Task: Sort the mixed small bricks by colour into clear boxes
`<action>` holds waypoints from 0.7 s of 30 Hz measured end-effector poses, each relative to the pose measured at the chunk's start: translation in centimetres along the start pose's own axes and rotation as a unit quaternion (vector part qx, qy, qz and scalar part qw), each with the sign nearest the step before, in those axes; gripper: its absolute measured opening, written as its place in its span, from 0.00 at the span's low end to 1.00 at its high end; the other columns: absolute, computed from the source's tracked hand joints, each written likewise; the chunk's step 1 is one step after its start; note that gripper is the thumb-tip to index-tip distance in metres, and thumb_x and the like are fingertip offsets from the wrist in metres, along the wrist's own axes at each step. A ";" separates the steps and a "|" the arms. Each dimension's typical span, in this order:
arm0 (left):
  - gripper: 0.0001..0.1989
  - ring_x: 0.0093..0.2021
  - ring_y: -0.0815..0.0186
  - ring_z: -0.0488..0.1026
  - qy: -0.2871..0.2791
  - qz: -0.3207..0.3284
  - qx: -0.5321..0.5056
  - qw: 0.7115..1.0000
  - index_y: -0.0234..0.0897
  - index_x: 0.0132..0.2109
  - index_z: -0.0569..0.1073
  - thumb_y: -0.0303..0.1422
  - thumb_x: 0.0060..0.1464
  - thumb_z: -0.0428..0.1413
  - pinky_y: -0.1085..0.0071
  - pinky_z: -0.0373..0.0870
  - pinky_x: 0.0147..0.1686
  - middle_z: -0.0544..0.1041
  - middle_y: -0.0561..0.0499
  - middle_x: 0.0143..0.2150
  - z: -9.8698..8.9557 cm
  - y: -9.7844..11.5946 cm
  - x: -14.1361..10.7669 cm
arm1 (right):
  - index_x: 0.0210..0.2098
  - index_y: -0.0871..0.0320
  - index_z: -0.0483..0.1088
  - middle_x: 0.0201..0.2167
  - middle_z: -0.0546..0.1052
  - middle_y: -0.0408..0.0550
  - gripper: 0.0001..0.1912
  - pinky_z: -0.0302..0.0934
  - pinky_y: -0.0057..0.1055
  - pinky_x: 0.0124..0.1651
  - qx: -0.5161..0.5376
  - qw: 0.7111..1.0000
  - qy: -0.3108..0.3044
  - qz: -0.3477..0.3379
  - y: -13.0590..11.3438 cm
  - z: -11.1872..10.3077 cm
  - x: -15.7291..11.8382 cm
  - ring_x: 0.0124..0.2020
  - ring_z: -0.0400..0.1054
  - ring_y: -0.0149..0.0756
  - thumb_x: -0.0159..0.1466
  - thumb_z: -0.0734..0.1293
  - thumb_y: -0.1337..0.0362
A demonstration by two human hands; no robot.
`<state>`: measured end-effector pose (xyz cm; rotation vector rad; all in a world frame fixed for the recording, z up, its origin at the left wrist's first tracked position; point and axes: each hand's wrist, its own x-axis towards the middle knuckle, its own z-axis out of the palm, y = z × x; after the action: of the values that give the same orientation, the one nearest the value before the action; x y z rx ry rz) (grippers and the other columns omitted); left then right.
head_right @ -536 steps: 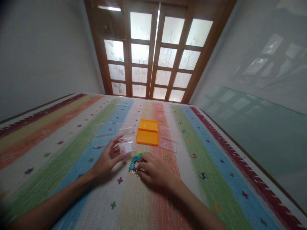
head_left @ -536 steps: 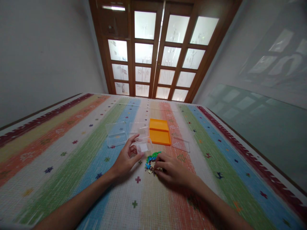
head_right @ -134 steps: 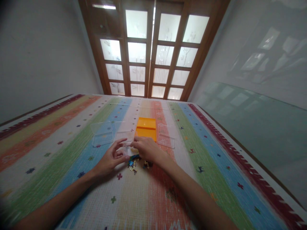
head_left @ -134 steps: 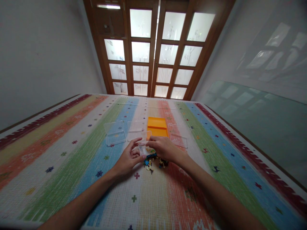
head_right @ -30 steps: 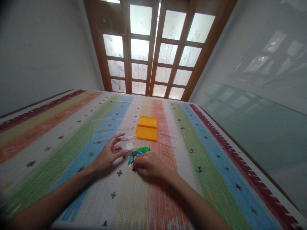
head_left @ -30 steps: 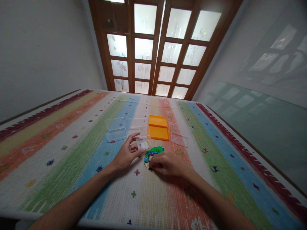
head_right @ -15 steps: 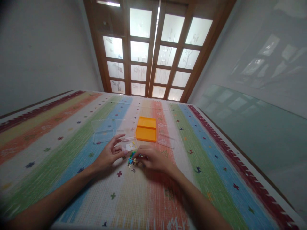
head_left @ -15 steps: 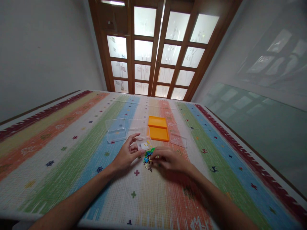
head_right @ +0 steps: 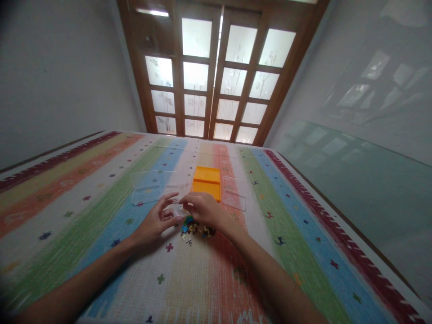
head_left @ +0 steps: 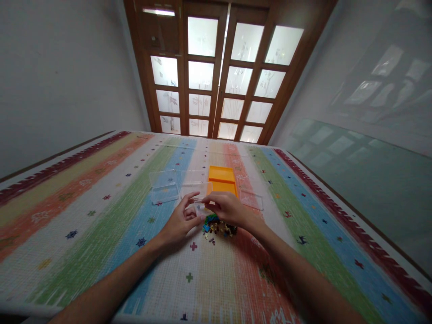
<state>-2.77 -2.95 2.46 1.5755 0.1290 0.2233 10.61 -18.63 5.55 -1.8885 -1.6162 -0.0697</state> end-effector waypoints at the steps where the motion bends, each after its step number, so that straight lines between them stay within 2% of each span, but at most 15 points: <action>1: 0.35 0.34 0.74 0.70 -0.002 0.002 0.000 1.000 0.44 0.63 0.62 0.35 0.50 0.66 0.68 0.71 0.40 0.66 0.43 0.59 0.0 0.0 0.0 | 0.44 0.61 0.77 0.38 0.82 0.52 0.09 0.63 0.27 0.39 -0.009 1.000 -0.010 0.002 0.1 0.2 0.1 0.36 0.75 0.35 0.65 0.67 0.73; 5: 0.35 0.33 0.74 0.70 -0.008 0.004 0.001 1.000 0.44 0.63 0.62 0.35 0.51 0.66 0.69 0.71 0.39 0.66 0.43 0.59 0.1 -0.1 0.0 | 0.47 0.58 0.77 0.40 0.83 0.52 0.11 0.63 0.27 0.40 -0.014 0.999 -0.035 0.008 0.1 0.6 0.2 0.37 0.76 0.35 0.66 0.67 0.72; 9: 0.35 0.33 0.74 0.70 -0.009 0.006 -0.005 1.000 0.44 0.63 0.62 0.35 0.51 0.66 0.69 0.71 0.39 0.67 0.43 0.59 0.1 -0.2 -0.1 | 0.48 0.57 0.77 0.41 0.83 0.52 0.13 0.64 0.27 0.41 0.008 1.000 -0.027 0.007 0.2 0.3 0.0 0.38 0.77 0.35 0.66 0.66 0.72; 13: 0.36 0.36 0.72 0.72 -0.002 0.003 -0.017 1.000 0.45 0.63 0.63 0.35 0.49 0.66 0.68 0.72 0.40 0.67 0.43 0.59 0.1 0.0 -0.1 | 0.47 0.58 0.76 0.38 0.82 0.51 0.13 0.64 0.27 0.38 0.030 0.999 0.024 -0.004 -0.2 -0.6 -1.0 0.35 0.75 0.33 0.67 0.62 0.71; 17: 0.38 0.39 0.69 0.74 -0.002 -0.003 -0.034 0.999 0.43 0.64 0.61 0.35 0.49 0.66 0.67 0.73 0.43 0.66 0.41 0.60 0.0 0.2 0.1 | 0.41 0.59 0.75 0.33 0.78 0.50 0.10 0.62 0.26 0.34 0.027 0.995 0.090 -0.021 -1.2 -1.4 -2.9 0.31 0.70 0.32 0.66 0.62 0.70; 19: 0.39 0.38 0.70 0.74 0.004 -0.003 -0.028 1.000 0.42 0.65 0.60 0.35 0.48 0.67 0.67 0.73 0.42 0.66 0.41 0.60 0.0 0.3 0.2 | 0.37 0.59 0.75 0.30 0.76 0.48 0.08 0.60 0.26 0.33 0.011 0.997 0.072 -0.026 -1.5 -1.4 -3.9 0.30 0.69 0.32 0.64 0.63 0.70; 21: 0.39 0.34 0.73 0.72 0.016 -0.002 -0.016 1.000 0.43 0.64 0.61 0.35 0.48 0.67 0.68 0.73 0.40 0.65 0.42 0.59 -0.1 0.3 0.2 | 0.36 0.59 0.76 0.29 0.76 0.47 0.08 0.59 0.26 0.33 0.000 0.999 0.017 -0.036 -1.5 -1.2 -4.6 0.29 0.68 0.32 0.64 0.63 0.70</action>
<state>-2.58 -2.83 2.76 1.5394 0.1514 0.2463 8.54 -23.20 5.15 -1.8189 -1.6604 -0.1312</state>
